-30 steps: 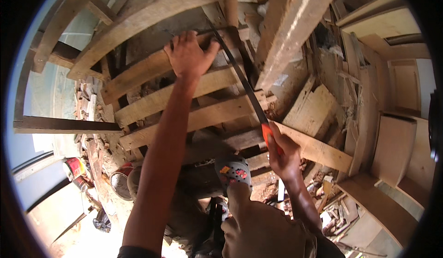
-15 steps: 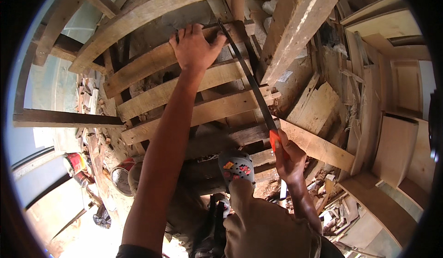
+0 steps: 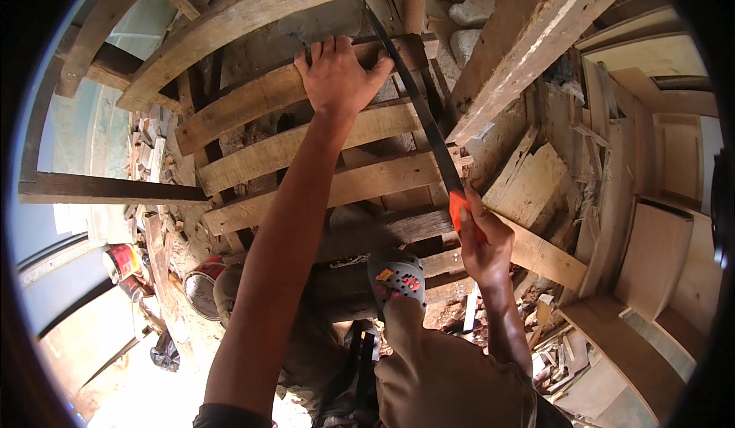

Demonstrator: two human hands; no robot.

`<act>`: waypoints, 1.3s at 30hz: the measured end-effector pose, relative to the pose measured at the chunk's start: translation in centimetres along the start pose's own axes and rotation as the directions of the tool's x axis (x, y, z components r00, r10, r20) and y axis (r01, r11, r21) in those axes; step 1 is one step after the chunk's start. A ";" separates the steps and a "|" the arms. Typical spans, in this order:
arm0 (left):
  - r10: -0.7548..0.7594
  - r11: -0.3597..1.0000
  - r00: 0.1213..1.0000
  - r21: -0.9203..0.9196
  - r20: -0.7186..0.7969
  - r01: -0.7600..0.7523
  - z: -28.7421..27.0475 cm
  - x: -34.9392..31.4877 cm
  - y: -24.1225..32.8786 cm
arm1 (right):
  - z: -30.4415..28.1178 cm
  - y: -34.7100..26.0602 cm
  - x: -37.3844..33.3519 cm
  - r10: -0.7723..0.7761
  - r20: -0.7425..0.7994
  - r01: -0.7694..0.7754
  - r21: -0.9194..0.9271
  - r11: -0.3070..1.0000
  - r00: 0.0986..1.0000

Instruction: The person uses a hand saw to cut a wooden plank from a pallet. They then use a chisel to split a smaller piece of wood into two parts.

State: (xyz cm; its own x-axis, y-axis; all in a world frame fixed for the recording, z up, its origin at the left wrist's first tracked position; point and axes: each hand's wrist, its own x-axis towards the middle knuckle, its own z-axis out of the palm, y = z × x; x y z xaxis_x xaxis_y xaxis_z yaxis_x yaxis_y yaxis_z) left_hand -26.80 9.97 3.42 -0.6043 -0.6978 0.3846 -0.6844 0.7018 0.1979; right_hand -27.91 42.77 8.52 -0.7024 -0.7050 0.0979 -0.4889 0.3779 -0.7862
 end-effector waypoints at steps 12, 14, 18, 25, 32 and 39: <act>0.013 0.999 1.000 0.045 -0.009 -0.012 -0.2 -0.5 0.3 | -1.5 0.3 -2.8 -0.006 0.002 0.006 -0.013 1.000 1.000; 0.014 0.999 1.000 0.048 -0.011 -0.013 -0.1 -0.6 0.6 | -2.0 0.3 -3.1 0.001 -0.020 -0.001 -0.008 1.000 1.000; 0.033 0.999 0.999 -0.022 -0.022 -0.033 0.3 -0.7 0.1 | -2.5 1.3 -3.3 0.209 0.029 -0.209 -0.009 0.978 0.977; 0.007 0.957 0.999 -0.291 -0.037 -0.018 0.0 -0.8 -1.3 | -5.6 1.8 -9.5 0.039 0.046 -0.046 0.169 0.985 0.998; -0.184 0.571 0.982 -0.818 -0.052 0.064 -6.7 -10.4 -2.5 | -3.9 -2.7 -10.1 0.042 0.239 -0.128 0.358 0.925 0.970; -0.378 0.559 0.908 -0.738 0.179 0.378 -12.8 -18.3 -7.8 | 3.8 -4.0 -7.2 -0.247 0.378 0.020 0.513 0.858 0.892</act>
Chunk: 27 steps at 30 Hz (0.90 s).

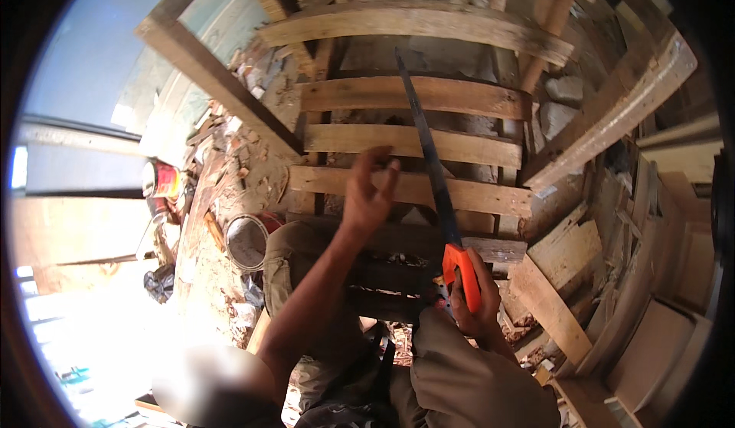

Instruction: The person uses a hand saw to cut a wooden plank from a pallet. They then use a chisel to split a smaller piece of wood into two parts.

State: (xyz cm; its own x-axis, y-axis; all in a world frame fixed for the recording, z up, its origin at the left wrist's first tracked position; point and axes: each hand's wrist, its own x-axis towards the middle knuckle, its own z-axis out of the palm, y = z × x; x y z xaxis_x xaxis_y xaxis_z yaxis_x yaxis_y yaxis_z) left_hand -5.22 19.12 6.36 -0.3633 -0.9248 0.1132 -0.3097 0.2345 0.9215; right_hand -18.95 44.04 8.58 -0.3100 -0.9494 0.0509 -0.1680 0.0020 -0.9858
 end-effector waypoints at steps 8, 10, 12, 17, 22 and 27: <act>0.031 0.920 0.959 0.383 -0.282 0.082 -7.8 10.1 -8.1 | 0.4 1.4 -0.6 -0.301 -0.088 0.264 -0.297 0.918 0.949; -0.144 0.903 0.928 0.338 -0.343 0.265 -10.5 12.4 -11.6 | -0.6 1.2 -2.6 -0.241 -0.032 0.217 -0.330 0.919 0.970; -0.108 0.909 0.897 0.323 -0.429 0.264 -10.9 14.3 -14.9 | -1.6 0.5 -4.2 -0.215 -0.040 0.195 -0.287 0.938 0.976; -0.212 0.966 0.883 0.049 -0.419 0.255 -6.9 13.2 -10.2 | -2.8 0.5 -7.2 -0.104 -0.121 0.059 -0.328 0.943 0.987; -0.145 0.973 0.874 0.092 -0.464 0.210 -8.0 14.2 -12.0 | -1.8 1.5 -6.6 -0.117 -0.124 0.081 -0.264 0.961 0.985; -0.165 0.985 0.880 -0.021 -0.446 0.174 -8.7 14.1 -12.1 | -0.5 0.9 -5.0 -0.079 0.026 0.083 -0.302 0.950 0.997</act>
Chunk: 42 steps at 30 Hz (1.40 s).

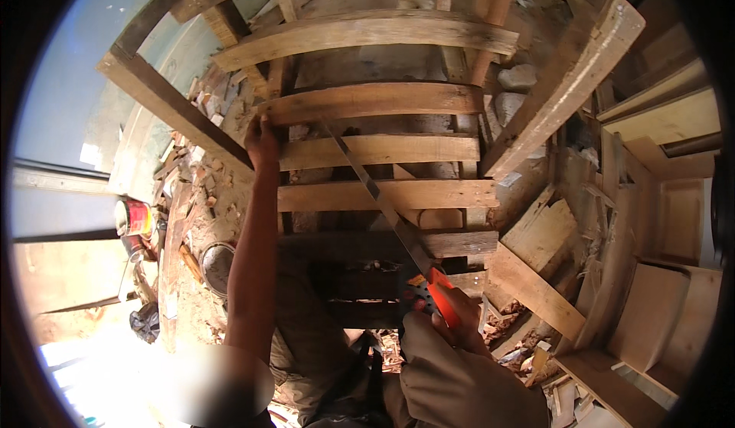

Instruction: The person uses a hand saw to cut a wooden plank from a pallet. They then use a chisel to split a smaller piece of wood into two parts.

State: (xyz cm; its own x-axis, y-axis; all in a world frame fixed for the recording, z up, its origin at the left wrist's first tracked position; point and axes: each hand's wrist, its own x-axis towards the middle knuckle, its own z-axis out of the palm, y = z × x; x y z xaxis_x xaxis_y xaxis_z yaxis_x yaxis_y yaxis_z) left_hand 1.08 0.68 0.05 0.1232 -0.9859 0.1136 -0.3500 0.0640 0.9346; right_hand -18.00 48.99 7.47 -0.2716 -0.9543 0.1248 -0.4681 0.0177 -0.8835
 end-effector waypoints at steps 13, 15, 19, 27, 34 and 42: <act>0.024 0.995 0.999 0.093 0.021 -0.026 -0.2 -0.6 1.5 | -0.1 -0.6 2.8 0.053 -0.014 -0.051 0.116 0.992 0.999; 0.056 0.994 0.998 0.089 0.021 -0.058 -0.5 -1.3 2.3 | 0.7 -1.3 5.1 -0.051 -0.046 0.057 0.142 0.988 0.998; 0.178 0.983 0.975 0.014 0.129 -0.182 -1.8 -7.6 6.9 | 2.1 -2.8 8.7 0.010 0.136 -0.040 0.219 0.975 0.991; 0.071 0.996 0.943 -0.077 0.326 -0.048 -5.8 -18.1 12.0 | 10.5 -4.9 10.5 -0.256 0.325 0.226 0.127 0.966 0.910; 0.243 0.911 0.911 0.244 0.333 -0.332 -10.4 -13.9 12.9 | 8.9 -6.8 16.1 -0.215 0.446 0.206 0.070 0.976 0.869; 0.249 0.859 0.906 0.354 0.342 -0.370 -13.8 -9.4 18.3 | 10.6 -8.6 23.2 -0.274 0.166 0.252 0.142 0.957 0.947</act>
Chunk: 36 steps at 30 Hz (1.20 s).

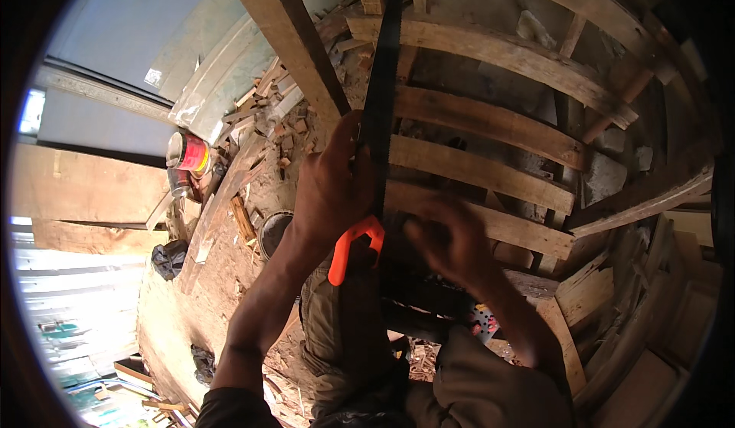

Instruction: The person uses a hand saw to cut a wooden plank from a pallet. They then use a chisel to split a smaller piece of wood into two parts.

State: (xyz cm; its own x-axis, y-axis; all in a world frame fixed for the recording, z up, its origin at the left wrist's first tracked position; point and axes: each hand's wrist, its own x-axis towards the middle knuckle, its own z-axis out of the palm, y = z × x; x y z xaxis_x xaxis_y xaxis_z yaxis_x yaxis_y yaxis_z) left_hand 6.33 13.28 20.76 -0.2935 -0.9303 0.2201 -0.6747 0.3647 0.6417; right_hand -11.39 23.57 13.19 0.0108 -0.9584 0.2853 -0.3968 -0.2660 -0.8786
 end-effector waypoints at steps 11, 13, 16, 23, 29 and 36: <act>-0.041 0.969 0.989 -0.236 0.143 0.074 2.3 -0.4 1.4 | 3.2 -1.3 -6.2 0.077 0.208 -0.055 -0.106 0.993 0.975; -0.051 0.945 0.993 -0.317 0.105 0.082 3.0 0.2 0.6 | 1.2 -2.2 -5.7 0.113 0.304 -0.098 -0.064 0.993 0.946; -0.073 0.859 0.991 -0.498 0.110 0.118 3.6 0.8 1.0 | -1.6 -4.6 -6.4 0.181 0.394 -0.124 -0.166 0.978 0.901; -0.110 0.448 0.962 -0.852 0.250 0.273 4.4 0.6 1.1 | -6.4 -12.0 -4.3 0.342 0.385 -0.239 -0.291 0.926 0.857; -0.445 0.415 0.893 -0.868 0.066 0.271 1.9 3.5 -19.5 | -2.3 -14.9 -4.8 0.410 0.167 -0.408 -0.049 0.912 0.897; 0.006 0.609 0.905 -0.719 0.425 0.333 7.9 14.7 -24.6 | 16.3 -9.1 -6.7 0.419 -0.365 -0.395 0.141 0.908 0.832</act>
State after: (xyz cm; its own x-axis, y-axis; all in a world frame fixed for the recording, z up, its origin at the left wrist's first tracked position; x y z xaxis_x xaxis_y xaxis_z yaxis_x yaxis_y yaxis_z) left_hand 13.26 -9.06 2.46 -0.5577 -0.8229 -0.1089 -0.0217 -0.1167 0.9929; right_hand 7.12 30.74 13.03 -0.4918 -0.8706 0.0092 -0.2354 0.1228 -0.9641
